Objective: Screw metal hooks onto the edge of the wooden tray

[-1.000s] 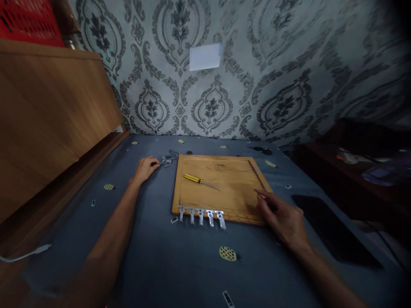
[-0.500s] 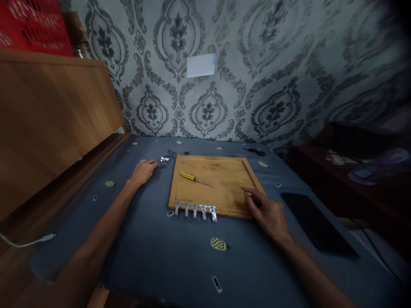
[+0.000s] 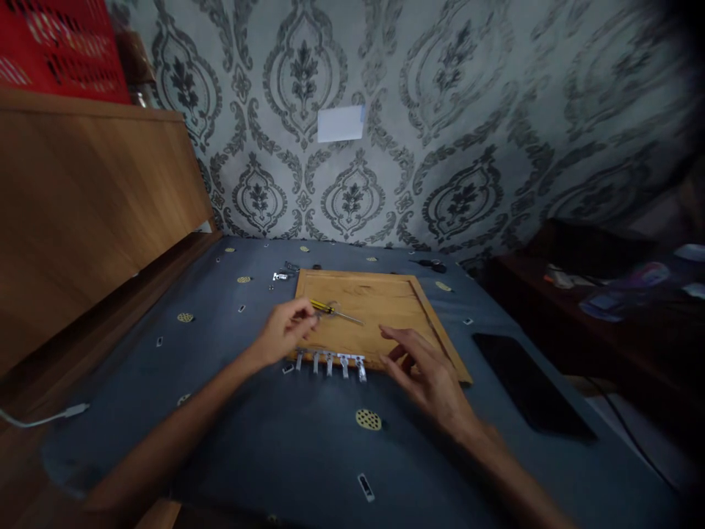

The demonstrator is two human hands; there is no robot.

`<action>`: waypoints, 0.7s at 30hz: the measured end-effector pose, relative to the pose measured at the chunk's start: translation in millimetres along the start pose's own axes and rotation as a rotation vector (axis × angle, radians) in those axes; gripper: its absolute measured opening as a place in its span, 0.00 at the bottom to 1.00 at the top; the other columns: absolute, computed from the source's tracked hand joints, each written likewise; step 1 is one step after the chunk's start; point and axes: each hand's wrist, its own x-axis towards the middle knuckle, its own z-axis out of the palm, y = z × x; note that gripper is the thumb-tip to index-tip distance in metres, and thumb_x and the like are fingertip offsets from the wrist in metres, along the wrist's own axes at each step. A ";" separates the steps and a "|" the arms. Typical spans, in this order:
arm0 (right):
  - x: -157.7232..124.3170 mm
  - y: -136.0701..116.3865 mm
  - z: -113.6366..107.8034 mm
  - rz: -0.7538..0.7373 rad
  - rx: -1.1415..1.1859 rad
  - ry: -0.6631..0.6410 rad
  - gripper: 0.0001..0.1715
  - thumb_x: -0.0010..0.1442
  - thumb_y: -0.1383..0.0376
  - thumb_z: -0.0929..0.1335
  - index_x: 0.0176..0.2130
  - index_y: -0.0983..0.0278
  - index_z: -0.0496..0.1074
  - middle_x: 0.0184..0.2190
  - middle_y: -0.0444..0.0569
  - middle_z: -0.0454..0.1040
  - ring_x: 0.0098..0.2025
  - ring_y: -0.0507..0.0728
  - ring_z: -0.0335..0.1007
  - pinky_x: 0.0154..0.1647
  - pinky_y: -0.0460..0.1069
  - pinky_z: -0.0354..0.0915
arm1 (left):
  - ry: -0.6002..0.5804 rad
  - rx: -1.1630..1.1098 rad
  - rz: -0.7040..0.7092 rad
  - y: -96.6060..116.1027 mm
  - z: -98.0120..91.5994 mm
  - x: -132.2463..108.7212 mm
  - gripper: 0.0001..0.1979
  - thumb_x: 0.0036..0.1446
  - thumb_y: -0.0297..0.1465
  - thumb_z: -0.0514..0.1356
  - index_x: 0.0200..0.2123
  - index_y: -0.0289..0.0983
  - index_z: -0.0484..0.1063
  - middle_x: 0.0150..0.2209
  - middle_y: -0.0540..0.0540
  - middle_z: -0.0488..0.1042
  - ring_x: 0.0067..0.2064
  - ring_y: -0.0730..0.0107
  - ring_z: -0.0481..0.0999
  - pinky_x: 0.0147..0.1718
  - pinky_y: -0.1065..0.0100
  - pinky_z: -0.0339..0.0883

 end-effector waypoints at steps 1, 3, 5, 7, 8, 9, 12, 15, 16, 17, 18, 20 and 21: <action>-1.5 -9.7 1.4 -0.032 0.018 -0.031 0.21 0.66 0.65 0.66 0.58 0.62 0.70 0.44 0.54 0.76 0.30 0.52 0.76 0.28 0.47 0.74 | -0.055 -0.052 0.005 12.0 10.6 -6.9 0.08 0.63 0.36 0.55 0.34 0.38 0.65 0.31 0.49 0.74 0.31 0.72 0.76 0.29 0.72 0.73; -7.0 -26.1 2.3 -0.104 0.028 -0.002 0.23 0.66 0.66 0.67 0.60 0.60 0.68 0.44 0.53 0.76 0.29 0.51 0.75 0.29 0.47 0.75 | -0.143 -0.130 0.007 32.1 27.1 -19.0 0.08 0.63 0.37 0.55 0.35 0.39 0.64 0.29 0.49 0.74 0.28 0.74 0.75 0.26 0.73 0.71; -16.1 -37.2 0.6 -0.105 0.003 0.065 0.22 0.66 0.69 0.67 0.58 0.61 0.69 0.38 0.50 0.76 0.27 0.51 0.74 0.31 0.46 0.75 | -0.202 -0.187 -0.008 45.2 37.4 -28.4 0.08 0.64 0.37 0.54 0.35 0.39 0.63 0.28 0.50 0.72 0.27 0.75 0.73 0.25 0.74 0.70; -28.3 -44.3 -2.7 -0.065 -0.027 0.107 0.16 0.66 0.69 0.67 0.53 0.60 0.73 0.36 0.49 0.77 0.29 0.52 0.75 0.31 0.46 0.75 | -0.272 -0.254 -0.044 52.0 43.0 -36.2 0.07 0.63 0.36 0.55 0.35 0.39 0.63 0.27 0.50 0.71 0.27 0.75 0.72 0.25 0.74 0.68; -35.4 -47.2 -4.5 -0.048 -0.033 0.103 0.13 0.66 0.69 0.67 0.50 0.59 0.74 0.35 0.48 0.78 0.30 0.52 0.76 0.32 0.46 0.75 | -0.307 -0.284 -0.062 54.0 44.8 -39.9 0.07 0.63 0.36 0.55 0.35 0.39 0.63 0.28 0.50 0.70 0.27 0.76 0.71 0.25 0.74 0.68; -42.8 -50.1 -6.1 -0.031 -0.027 0.086 0.12 0.66 0.68 0.67 0.48 0.59 0.75 0.34 0.47 0.79 0.31 0.52 0.77 0.33 0.46 0.75 | -0.346 -0.307 -0.083 55.4 46.0 -43.6 0.07 0.62 0.35 0.55 0.35 0.38 0.63 0.29 0.50 0.70 0.27 0.76 0.71 0.25 0.74 0.67; -65.1 -59.4 -9.5 0.014 0.063 -0.016 0.10 0.67 0.66 0.67 0.46 0.59 0.77 0.31 0.46 0.80 0.31 0.52 0.79 0.33 0.45 0.75 | -0.466 -0.303 -0.150 59.1 47.9 -54.1 0.06 0.62 0.34 0.55 0.34 0.38 0.62 0.30 0.50 0.69 0.27 0.77 0.70 0.25 0.74 0.66; -82.3 -67.7 -11.7 0.078 0.144 -0.120 0.12 0.69 0.63 0.65 0.45 0.62 0.78 0.30 0.47 0.80 0.30 0.52 0.78 0.31 0.44 0.74 | -0.589 -0.247 -0.157 63.0 48.7 -61.7 0.06 0.64 0.32 0.54 0.33 0.38 0.61 0.28 0.51 0.69 0.26 0.77 0.68 0.25 0.73 0.63; -86.3 -69.6 -12.5 0.093 0.162 -0.151 0.12 0.69 0.63 0.65 0.44 0.62 0.78 0.29 0.47 0.79 0.29 0.51 0.77 0.30 0.44 0.73 | -0.621 -0.240 -0.148 64.4 49.4 -63.3 0.07 0.64 0.32 0.54 0.33 0.38 0.60 0.28 0.51 0.69 0.26 0.77 0.68 0.25 0.73 0.62; -89.3 -70.9 -13.6 0.103 0.179 -0.173 0.13 0.69 0.63 0.65 0.44 0.63 0.78 0.28 0.47 0.78 0.28 0.51 0.76 0.29 0.44 0.72 | -0.649 -0.238 -0.143 65.8 50.4 -64.3 0.07 0.64 0.32 0.54 0.33 0.39 0.59 0.27 0.51 0.69 0.26 0.77 0.67 0.25 0.73 0.61; -91.4 -71.8 -14.9 0.109 0.200 -0.186 0.13 0.69 0.63 0.65 0.43 0.63 0.78 0.27 0.47 0.78 0.27 0.51 0.75 0.28 0.44 0.71 | -0.666 -0.233 -0.132 67.4 51.6 -64.6 0.07 0.64 0.32 0.54 0.32 0.39 0.59 0.27 0.52 0.68 0.26 0.77 0.67 0.25 0.73 0.61; -93.3 -72.4 -18.4 0.143 0.243 -0.186 0.12 0.69 0.63 0.65 0.41 0.63 0.78 0.25 0.46 0.76 0.25 0.51 0.73 0.26 0.43 0.69 | -0.642 -0.164 -0.086 71.8 54.5 -62.9 0.07 0.64 0.31 0.54 0.32 0.39 0.61 0.27 0.52 0.69 0.27 0.76 0.68 0.25 0.73 0.62; -93.3 -72.4 -20.6 0.181 0.265 -0.173 0.12 0.68 0.63 0.66 0.38 0.63 0.78 0.23 0.45 0.75 0.24 0.50 0.72 0.25 0.43 0.68 | -0.581 -0.084 -0.032 75.1 55.5 -60.9 0.06 0.65 0.31 0.54 0.33 0.39 0.62 0.28 0.52 0.69 0.28 0.75 0.69 0.26 0.72 0.63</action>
